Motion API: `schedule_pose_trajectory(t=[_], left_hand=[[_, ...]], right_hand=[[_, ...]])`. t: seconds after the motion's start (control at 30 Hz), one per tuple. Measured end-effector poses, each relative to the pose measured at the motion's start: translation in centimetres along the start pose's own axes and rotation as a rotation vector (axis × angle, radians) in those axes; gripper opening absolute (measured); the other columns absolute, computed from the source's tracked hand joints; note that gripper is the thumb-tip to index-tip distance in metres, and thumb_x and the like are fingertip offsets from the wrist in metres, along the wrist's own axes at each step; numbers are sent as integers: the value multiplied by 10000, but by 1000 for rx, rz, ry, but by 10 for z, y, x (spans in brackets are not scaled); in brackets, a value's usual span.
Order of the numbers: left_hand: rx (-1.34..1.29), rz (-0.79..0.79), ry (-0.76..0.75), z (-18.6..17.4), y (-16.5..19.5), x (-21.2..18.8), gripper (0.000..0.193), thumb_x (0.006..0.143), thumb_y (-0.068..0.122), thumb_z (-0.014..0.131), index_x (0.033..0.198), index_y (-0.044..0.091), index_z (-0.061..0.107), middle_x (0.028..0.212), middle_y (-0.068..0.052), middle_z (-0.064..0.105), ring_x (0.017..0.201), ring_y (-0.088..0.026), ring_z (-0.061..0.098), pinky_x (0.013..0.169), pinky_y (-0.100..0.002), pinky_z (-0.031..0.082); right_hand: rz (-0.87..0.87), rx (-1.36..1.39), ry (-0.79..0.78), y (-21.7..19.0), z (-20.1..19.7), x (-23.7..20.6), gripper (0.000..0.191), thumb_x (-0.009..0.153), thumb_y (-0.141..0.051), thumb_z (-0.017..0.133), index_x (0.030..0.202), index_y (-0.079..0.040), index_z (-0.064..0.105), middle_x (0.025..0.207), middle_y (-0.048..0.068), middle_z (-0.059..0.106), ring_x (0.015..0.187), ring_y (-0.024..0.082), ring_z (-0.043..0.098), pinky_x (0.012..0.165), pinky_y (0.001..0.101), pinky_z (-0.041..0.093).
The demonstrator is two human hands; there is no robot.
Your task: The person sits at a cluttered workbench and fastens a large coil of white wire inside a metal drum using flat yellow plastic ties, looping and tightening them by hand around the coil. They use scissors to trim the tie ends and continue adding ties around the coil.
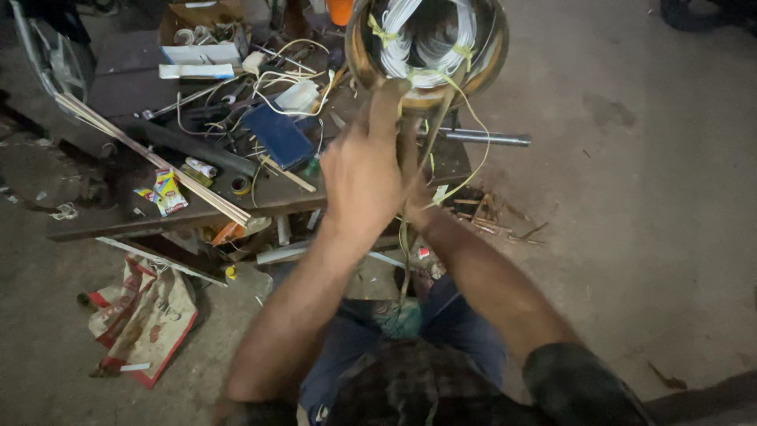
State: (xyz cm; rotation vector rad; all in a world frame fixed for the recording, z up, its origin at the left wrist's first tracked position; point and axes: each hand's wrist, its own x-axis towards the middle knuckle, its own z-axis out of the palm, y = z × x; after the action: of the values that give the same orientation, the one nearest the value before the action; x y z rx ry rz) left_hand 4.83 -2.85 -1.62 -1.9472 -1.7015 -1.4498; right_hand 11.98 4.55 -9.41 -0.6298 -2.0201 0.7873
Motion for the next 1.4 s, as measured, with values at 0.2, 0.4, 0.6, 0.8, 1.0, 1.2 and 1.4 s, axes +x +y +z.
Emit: schedule_pose_trajectory(t=[0.2, 0.4, 0.6, 0.8, 1.0, 1.2, 1.4], left_hand=[[160, 74, -126, 7, -3, 31, 465, 914, 117, 705, 1363, 94, 586, 992, -169, 747, 724, -362, 741, 594, -470, 580], [-109, 219, 7, -3, -20, 28, 292, 912, -27, 704, 1184, 76, 723, 1075, -120, 755, 848, -282, 764, 728, -363, 606], [-498, 170, 78, -23, -45, 6, 173, 1005, -59, 726, 1162, 14, 723, 1100, -134, 759, 958, -235, 772, 825, -303, 613], [-443, 212, 89, -32, -46, 11, 157, 1031, -69, 706, 1166, 10, 717, 1049, -125, 770, 917, -202, 770, 833, -286, 589], [-380, 325, -25, -43, -40, 36, 227, 1030, -90, 640, 1184, 52, 728, 1105, -114, 769, 986, -235, 770, 823, -307, 615], [-225, 454, -63, -52, -36, 49, 181, 971, -58, 656, 1095, 53, 727, 1051, -105, 767, 955, -257, 740, 866, -393, 581], [-281, 422, -75, -54, -38, 48, 210, 950, -80, 639, 1099, 37, 728, 1047, -116, 757, 1007, -279, 744, 859, -358, 592]], right_hand=[[367, -628, -542, 36, -38, -23, 497, 803, -439, 682, 1236, -195, 693, 1177, 167, 708, 1046, 430, 667, 908, 526, 532], [511, 69, -231, 72, -74, -125, 210, 849, -124, 657, 1005, -11, 743, 729, 97, 716, 650, 236, 657, 574, 385, 535], [701, 411, 35, 78, -100, -250, 344, 976, -333, 692, 924, 5, 650, 667, 53, 614, 518, 139, 618, 459, 293, 511], [646, 623, -103, 71, -73, -259, 437, 929, -426, 718, 975, 2, 641, 751, 73, 623, 610, 171, 632, 531, 311, 528], [227, 1212, -446, 27, -12, -190, 549, 882, -519, 745, 1027, -1, 631, 835, 94, 632, 702, 202, 647, 603, 329, 545], [118, 1433, -478, -8, 29, -132, 671, 835, -612, 771, 1078, -4, 622, 918, 114, 641, 794, 233, 661, 674, 347, 563], [65, 1398, -247, -19, 48, -104, 756, 888, -745, 654, 1029, -2, 667, 868, 106, 679, 769, 220, 679, 671, 329, 545]])
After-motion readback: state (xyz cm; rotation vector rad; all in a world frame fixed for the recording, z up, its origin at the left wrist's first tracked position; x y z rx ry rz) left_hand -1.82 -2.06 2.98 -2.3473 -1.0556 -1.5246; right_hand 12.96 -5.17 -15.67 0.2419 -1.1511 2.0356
